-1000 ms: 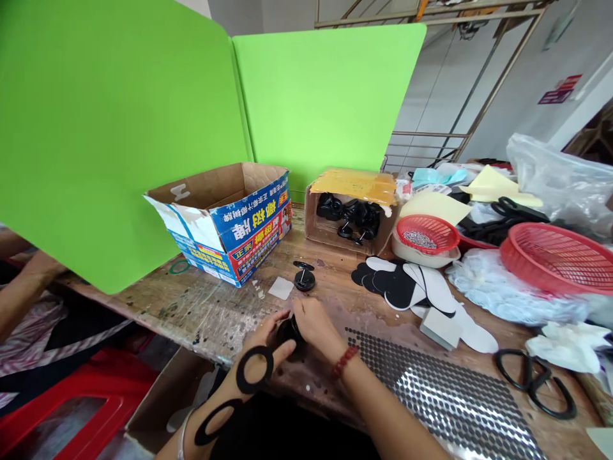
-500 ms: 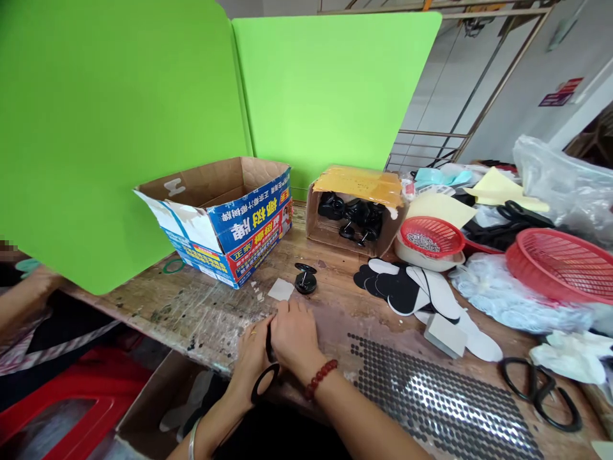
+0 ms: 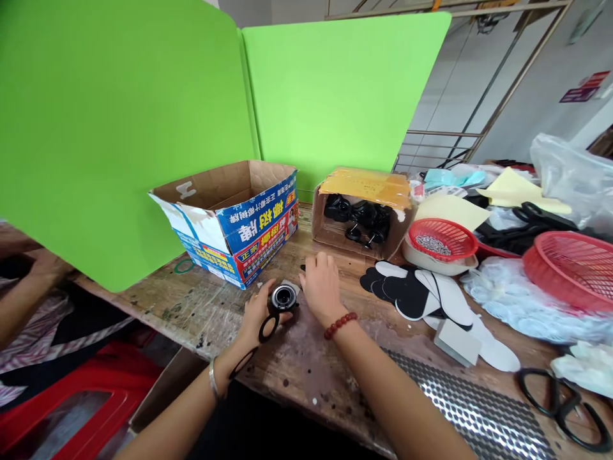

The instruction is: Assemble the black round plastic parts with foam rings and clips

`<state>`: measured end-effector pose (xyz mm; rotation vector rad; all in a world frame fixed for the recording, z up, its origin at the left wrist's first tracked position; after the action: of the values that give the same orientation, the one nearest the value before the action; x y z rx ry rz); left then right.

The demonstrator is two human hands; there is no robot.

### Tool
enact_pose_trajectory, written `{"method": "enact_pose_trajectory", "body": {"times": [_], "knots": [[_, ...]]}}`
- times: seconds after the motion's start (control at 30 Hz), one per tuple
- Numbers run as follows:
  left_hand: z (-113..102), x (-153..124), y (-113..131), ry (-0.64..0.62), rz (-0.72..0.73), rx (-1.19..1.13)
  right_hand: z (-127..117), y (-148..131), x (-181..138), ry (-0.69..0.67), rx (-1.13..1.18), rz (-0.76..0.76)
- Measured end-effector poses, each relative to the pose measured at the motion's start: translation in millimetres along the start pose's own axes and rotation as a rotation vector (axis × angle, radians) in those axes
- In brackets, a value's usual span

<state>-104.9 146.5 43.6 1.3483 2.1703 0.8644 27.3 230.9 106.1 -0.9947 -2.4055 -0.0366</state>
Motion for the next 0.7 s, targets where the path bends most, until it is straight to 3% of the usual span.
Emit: {"method": "enact_pose_trajectory", "body": {"times": [0.17, 0.3, 0.33, 0.4, 0.47, 0.53, 0.6, 0.7], "knots": [[-7, 5, -2, -0.007, 0.078, -0.067, -10, 32, -8, -0.033, 0.094, -0.008], [-14, -23, -7, 0.094, 0.054, -0.501, -53, 37, -43, 0.158, 0.412, -0.036], [-7, -32, -7, 0.038, 0.002, -0.656, -63, 34, -54, 0.207, 0.533, -0.016], [16, -53, -4, -0.193, -0.149, -0.989, -71, 26, -74, 0.231, 0.751, 0.053], [40, -76, 7, -0.491, -0.332, -1.241, -67, 17, -93, 0.171, 0.933, 0.122], [51, -95, 17, -0.686, -0.473, -1.333, -57, 18, -111, 0.087, 1.056, 0.183], [49, -102, 17, -0.705, -0.536, -1.334, -48, 33, -130, 0.018, 1.032, 0.251], [40, -99, 8, -0.580, -0.480, -1.289, -38, 63, -153, -0.099, 0.663, 0.279]]}}
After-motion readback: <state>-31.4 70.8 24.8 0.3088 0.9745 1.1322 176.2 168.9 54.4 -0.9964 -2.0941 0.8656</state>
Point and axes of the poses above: each hand's wrist, its own x-axis towards the middle knuckle, its own z-axis out of the palm, y = z × x, the point moved 7 cm from there along x, towards the middle knuckle, and after that the axes turned 12 degrees about -z, right-handed, at the moved point
